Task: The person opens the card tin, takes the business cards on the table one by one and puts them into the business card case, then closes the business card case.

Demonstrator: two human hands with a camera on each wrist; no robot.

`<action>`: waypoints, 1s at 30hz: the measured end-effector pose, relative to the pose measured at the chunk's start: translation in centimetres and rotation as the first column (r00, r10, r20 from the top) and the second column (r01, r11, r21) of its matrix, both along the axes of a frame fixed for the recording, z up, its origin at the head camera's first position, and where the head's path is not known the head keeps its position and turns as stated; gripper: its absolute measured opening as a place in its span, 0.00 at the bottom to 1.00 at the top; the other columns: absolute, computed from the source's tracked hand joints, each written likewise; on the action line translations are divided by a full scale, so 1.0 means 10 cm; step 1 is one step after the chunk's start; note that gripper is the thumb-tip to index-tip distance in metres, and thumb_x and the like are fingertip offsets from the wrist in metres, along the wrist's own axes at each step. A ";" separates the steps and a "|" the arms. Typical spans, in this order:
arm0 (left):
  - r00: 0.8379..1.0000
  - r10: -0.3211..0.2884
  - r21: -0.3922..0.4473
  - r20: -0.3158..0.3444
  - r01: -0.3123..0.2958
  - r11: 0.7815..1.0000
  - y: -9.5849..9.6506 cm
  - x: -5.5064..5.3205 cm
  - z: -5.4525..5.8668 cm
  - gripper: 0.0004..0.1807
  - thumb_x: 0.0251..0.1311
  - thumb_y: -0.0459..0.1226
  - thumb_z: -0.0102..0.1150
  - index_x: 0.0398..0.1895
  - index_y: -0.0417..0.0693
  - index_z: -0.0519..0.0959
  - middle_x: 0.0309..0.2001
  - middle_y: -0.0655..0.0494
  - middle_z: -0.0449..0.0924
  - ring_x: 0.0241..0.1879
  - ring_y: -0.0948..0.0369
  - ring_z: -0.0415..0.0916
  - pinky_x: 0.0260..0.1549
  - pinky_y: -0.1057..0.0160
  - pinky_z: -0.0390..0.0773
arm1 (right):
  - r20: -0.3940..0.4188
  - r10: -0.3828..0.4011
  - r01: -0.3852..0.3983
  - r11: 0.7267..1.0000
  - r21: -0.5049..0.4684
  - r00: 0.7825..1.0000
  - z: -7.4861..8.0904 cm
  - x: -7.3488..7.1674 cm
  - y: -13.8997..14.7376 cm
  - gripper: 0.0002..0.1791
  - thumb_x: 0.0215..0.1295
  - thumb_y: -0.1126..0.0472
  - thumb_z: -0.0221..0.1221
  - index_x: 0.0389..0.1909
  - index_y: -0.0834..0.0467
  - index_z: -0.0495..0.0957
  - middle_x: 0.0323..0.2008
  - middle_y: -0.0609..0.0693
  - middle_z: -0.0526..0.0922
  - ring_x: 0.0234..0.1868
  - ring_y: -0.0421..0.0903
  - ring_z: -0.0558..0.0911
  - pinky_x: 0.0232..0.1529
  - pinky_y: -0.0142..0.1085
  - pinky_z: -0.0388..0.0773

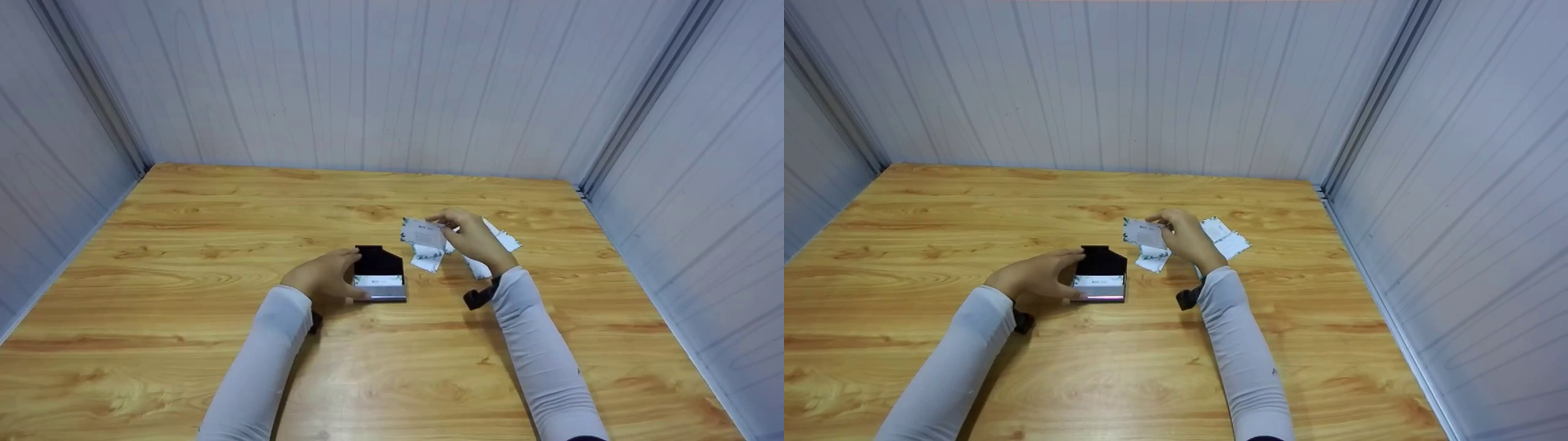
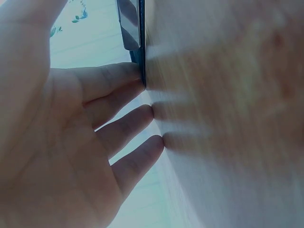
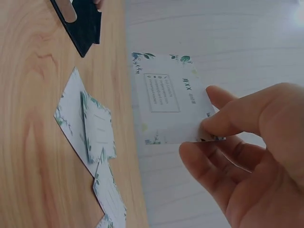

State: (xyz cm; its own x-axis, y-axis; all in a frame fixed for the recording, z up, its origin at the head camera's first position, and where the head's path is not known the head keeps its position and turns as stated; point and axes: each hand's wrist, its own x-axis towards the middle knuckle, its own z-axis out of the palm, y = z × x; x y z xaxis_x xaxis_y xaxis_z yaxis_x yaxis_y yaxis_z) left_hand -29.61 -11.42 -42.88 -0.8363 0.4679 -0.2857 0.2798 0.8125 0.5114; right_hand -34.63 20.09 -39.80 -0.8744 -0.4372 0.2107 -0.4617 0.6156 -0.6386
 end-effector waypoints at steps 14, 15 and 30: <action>1.000 0.007 0.004 0.002 -0.007 1.000 0.00 -0.02 -0.02 0.56 0.56 0.60 0.69 0.80 0.47 0.52 0.79 0.48 0.47 0.77 0.48 0.45 0.71 0.45 0.54 | -0.014 0.076 -0.076 0.996 -0.043 0.997 -0.05 0.09 -0.27 0.13 0.73 0.66 0.57 0.52 0.57 0.85 0.48 0.49 0.85 0.43 0.45 0.84 0.41 0.39 0.82; 1.000 0.008 0.001 0.003 -0.008 1.000 0.00 -0.02 -0.02 0.56 0.56 0.60 0.69 0.80 0.47 0.52 0.79 0.48 0.47 0.77 0.48 0.45 0.71 0.45 0.54 | -0.018 0.083 -0.084 0.996 -0.042 0.996 -0.06 0.10 -0.29 0.12 0.73 0.66 0.57 0.52 0.57 0.85 0.48 0.49 0.84 0.44 0.45 0.83 0.41 0.39 0.82; 1.000 0.027 -0.017 -0.001 -0.028 0.999 0.01 -0.03 -0.02 0.58 0.54 0.63 0.68 0.80 0.45 0.52 0.79 0.48 0.49 0.77 0.49 0.46 0.71 0.46 0.54 | -0.001 0.222 -0.221 0.975 -0.035 0.975 -0.20 0.15 -0.49 0.12 0.73 0.67 0.57 0.52 0.58 0.84 0.48 0.49 0.85 0.48 0.45 0.82 0.49 0.40 0.80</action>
